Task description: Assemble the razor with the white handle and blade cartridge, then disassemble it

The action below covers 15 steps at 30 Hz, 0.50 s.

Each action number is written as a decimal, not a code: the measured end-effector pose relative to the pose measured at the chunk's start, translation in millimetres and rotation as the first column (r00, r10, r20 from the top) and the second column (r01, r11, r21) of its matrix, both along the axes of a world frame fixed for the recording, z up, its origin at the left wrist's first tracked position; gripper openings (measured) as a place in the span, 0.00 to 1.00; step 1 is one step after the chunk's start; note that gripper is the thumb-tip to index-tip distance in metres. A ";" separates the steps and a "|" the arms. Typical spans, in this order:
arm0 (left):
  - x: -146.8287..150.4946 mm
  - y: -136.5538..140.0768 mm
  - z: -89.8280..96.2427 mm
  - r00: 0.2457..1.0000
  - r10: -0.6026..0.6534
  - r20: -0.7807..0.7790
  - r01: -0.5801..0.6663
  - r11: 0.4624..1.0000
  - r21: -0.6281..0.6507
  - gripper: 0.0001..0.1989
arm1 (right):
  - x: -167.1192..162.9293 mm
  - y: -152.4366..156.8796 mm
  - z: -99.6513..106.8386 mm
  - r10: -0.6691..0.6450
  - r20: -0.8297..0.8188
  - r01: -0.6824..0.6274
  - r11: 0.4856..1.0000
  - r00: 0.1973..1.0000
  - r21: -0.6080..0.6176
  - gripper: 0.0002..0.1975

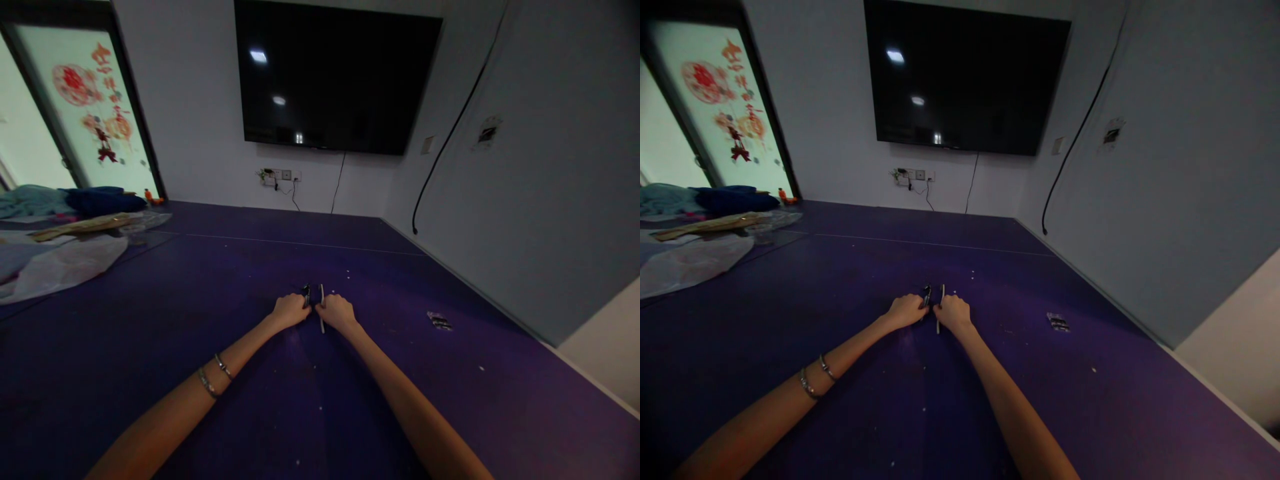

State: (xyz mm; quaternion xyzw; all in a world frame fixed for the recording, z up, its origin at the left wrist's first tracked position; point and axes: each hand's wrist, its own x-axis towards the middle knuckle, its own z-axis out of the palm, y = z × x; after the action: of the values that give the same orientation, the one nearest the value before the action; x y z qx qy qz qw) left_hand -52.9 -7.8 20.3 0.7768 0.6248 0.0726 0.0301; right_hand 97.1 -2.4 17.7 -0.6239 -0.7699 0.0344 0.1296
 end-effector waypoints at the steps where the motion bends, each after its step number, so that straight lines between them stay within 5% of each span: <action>1: 0.0 0.3 -0.9 1.000 0.001 0.005 -0.001 1.000 0.004 0.17 | 0.3 0.4 -0.6 0.004 -0.008 -0.004 1.000 1.000 -0.004 0.17; 8: -9.9 9.1 -9.5 0.990 0.031 0.136 -0.042 0.996 0.077 0.22 | 26.8 7.8 5.0 0.061 -0.078 -0.062 0.998 0.995 -0.002 0.16; 11: -23.0 17.4 -12.6 0.957 0.065 0.283 -0.102 0.987 0.120 0.19 | 64.8 15.1 12.1 0.150 -0.124 -0.149 0.989 0.981 0.014 0.11; 15: -41.3 27.6 -14.2 0.905 0.121 0.407 -0.199 0.968 0.155 0.18 | 139.3 26.1 18.1 0.267 -0.230 -0.255 0.963 0.936 0.083 0.19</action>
State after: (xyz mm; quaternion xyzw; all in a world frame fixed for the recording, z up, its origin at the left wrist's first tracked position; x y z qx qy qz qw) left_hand -94.2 19.9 6.1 0.6914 0.6577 0.2897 0.0740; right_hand 236.4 23.7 35.8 -0.5039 -0.8252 0.1062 0.2320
